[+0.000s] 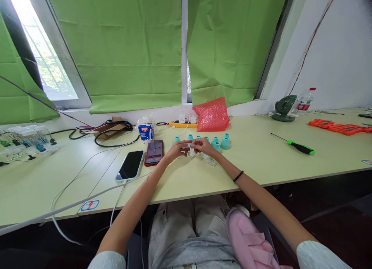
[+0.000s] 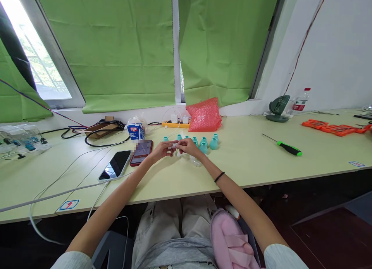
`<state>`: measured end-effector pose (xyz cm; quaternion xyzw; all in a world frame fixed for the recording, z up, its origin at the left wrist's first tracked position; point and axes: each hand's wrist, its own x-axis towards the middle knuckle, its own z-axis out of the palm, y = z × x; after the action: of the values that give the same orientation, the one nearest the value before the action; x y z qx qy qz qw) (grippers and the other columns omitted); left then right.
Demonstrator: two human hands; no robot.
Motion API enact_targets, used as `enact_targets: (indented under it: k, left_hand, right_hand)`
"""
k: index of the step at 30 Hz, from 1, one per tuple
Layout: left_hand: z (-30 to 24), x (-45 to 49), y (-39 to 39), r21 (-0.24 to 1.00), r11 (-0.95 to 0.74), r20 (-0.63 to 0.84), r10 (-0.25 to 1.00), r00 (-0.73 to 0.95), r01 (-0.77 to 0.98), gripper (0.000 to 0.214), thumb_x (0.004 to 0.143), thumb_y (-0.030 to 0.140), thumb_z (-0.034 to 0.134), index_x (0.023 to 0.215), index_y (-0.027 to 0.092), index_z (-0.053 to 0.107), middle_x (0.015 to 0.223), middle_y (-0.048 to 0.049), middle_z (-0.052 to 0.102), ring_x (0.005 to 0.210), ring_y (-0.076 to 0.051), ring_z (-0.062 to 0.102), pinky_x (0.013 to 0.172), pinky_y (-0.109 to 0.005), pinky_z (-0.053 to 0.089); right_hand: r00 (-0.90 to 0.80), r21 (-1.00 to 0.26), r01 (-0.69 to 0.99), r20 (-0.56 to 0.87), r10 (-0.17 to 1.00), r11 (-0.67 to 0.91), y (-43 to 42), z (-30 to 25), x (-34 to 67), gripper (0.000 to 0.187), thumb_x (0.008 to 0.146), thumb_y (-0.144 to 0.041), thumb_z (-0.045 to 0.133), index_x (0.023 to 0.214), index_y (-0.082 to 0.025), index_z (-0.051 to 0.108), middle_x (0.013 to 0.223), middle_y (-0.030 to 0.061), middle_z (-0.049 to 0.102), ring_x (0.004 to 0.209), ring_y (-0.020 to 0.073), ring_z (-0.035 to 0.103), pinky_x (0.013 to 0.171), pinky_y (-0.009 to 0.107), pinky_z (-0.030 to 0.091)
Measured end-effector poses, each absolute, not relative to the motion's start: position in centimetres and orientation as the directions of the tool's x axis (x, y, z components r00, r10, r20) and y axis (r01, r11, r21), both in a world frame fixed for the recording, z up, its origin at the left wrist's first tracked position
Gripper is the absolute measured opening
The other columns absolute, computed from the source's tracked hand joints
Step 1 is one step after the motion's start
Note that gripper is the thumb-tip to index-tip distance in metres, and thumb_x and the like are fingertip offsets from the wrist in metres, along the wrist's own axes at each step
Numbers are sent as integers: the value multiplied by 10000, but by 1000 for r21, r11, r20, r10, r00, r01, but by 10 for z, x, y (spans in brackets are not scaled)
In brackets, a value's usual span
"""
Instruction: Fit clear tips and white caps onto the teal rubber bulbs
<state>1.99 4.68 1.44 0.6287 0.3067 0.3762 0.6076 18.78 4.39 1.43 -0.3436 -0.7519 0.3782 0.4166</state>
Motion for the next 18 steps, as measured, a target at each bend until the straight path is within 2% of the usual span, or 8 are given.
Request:
enact_targets:
  k: [3,6,12,18]
  left_hand:
    - [17,19,47,994,-45,90,847,524,-98,393,696,265,509,1054,106,543,657,-32,529,545,-90,489,536,-241,424]
    - [17,19,47,993,-28,87,843,531,-118,378,686,270,513,1021,100,552,649,-30,532,536,-92,491,531,-244,424]
    - [13,19,49,989,-23,101,823,558,-145,312,668,257,542,940,108,574,646,-23,526,545,-98,500,513,-237,419]
    - [12,20,49,989,-21,102,818,566,-149,281,667,261,533,896,103,575,634,-25,524,540,-100,493,505,-231,410]
  right_hand:
    - [-330,-803,213,476,815,556,42,15,187,351,596,-427,638,769,-130,566,470,-39,471,422,63,414,428,193,333]
    - [-303,-760,239,533,790,604,41,14,186,415,596,-428,643,865,-115,604,449,-54,425,412,52,362,418,190,311]
    - [-295,-732,294,542,787,615,45,8,185,429,615,-466,614,847,-107,652,447,-43,417,410,53,331,405,197,283]
    - [-291,-723,281,562,774,631,47,5,185,414,607,-447,629,839,-105,665,448,-48,393,418,47,297,401,191,254]
